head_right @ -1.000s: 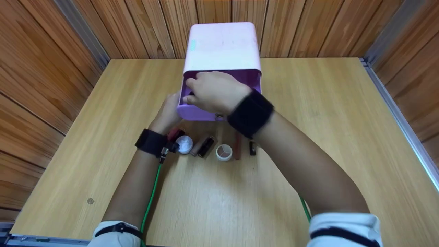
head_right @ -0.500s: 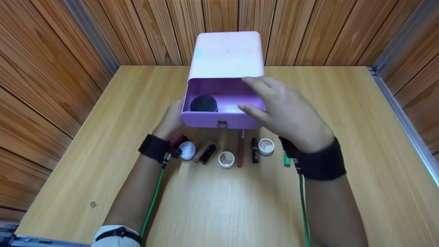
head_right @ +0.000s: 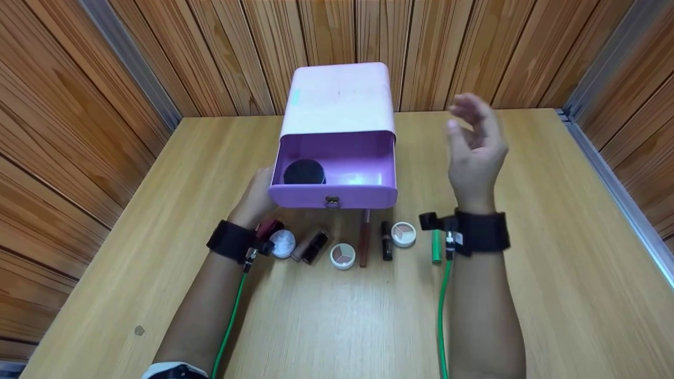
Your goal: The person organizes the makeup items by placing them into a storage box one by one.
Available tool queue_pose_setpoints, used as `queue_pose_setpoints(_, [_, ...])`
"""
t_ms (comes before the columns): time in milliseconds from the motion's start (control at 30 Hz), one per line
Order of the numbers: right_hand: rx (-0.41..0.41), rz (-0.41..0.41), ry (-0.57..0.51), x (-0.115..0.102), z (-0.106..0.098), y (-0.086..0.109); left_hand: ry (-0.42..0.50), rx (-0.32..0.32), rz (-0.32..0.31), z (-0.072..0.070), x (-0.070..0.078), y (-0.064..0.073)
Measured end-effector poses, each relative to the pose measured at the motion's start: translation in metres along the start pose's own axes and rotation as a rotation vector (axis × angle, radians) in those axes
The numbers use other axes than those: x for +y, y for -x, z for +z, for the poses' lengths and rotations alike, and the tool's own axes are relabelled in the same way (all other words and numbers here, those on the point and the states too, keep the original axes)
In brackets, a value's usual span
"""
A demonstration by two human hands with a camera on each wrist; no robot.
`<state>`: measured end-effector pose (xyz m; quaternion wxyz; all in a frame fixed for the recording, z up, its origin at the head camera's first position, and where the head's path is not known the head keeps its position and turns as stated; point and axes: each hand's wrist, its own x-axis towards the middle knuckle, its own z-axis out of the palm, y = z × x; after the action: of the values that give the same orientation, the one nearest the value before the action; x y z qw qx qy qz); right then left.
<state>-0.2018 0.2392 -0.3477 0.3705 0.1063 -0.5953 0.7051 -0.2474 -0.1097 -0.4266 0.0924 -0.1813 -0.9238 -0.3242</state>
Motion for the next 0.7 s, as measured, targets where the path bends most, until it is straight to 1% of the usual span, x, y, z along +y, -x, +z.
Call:
queue_pose_setpoints(33, [0.09, 0.035, -0.12, 0.011, 0.001, -0.002, 0.003, 0.0, 0.001, -0.001, -0.001, 0.001])
queue_pose_setpoints(67, [0.153, 0.067, -0.192, 0.021, 0.001, -0.003, 0.003, -0.001, 0.005, -0.001, -0.001, 0.001])
queue_pose_setpoints(133, [0.211, 0.145, -0.229, 0.041, 0.001, -0.002, 0.006, -0.004, 0.009, -0.003, -0.002, 0.001])
queue_pose_setpoints(167, [0.204, 0.182, -0.229, 0.051, 0.001, 0.0, -0.01, -0.001, 0.015, -0.004, -0.003, 0.001])
queue_pose_setpoints(200, [0.184, 0.22, -0.222, 0.06, 0.003, 0.003, -0.024, 0.003, 0.02, -0.005, -0.003, 0.001])
queue_pose_setpoints(300, [0.075, 0.33, -0.216, 0.084, 0.012, 0.018, -0.07, 0.031, 0.048, -0.007, -0.005, 0.0])
queue_pose_setpoints(333, [0.035, 0.355, -0.231, 0.09, 0.016, 0.024, -0.078, 0.038, 0.058, -0.008, -0.006, -0.001])
queue_pose_setpoints(367, [-0.01, 0.366, -0.223, 0.096, 0.018, 0.03, -0.085, 0.042, 0.069, -0.008, -0.006, -0.001])
queue_pose_setpoints(400, [-0.067, 0.365, -0.207, 0.101, 0.021, 0.035, -0.071, 0.039, 0.076, -0.008, -0.006, -0.001])
queue_pose_setpoints(433, [-0.128, 0.339, -0.189, 0.106, 0.023, 0.04, -0.055, 0.034, 0.081, -0.008, -0.007, -0.001])
queue_pose_setpoints(500, [-0.244, 0.254, -0.151, 0.114, 0.026, 0.05, -0.028, 0.023, 0.077, -0.008, -0.007, 0.0])
queue_pose_setpoints(533, [-0.298, 0.213, -0.148, 0.117, 0.028, 0.054, -0.02, 0.02, 0.069, -0.008, -0.007, 0.001])
queue_pose_setpoints(567, [-0.34, 0.193, -0.155, 0.119, 0.029, 0.057, -0.016, 0.019, 0.063, -0.009, -0.007, 0.002])
queue_pose_setpoints(633, [-0.395, 0.196, -0.227, 0.123, 0.031, 0.061, -0.011, 0.017, 0.051, -0.01, -0.006, 0.002])
queue_pose_setpoints(700, [-0.42, 0.227, -0.243, 0.123, 0.031, 0.063, -0.007, 0.015, 0.04, -0.01, -0.005, 0.001])
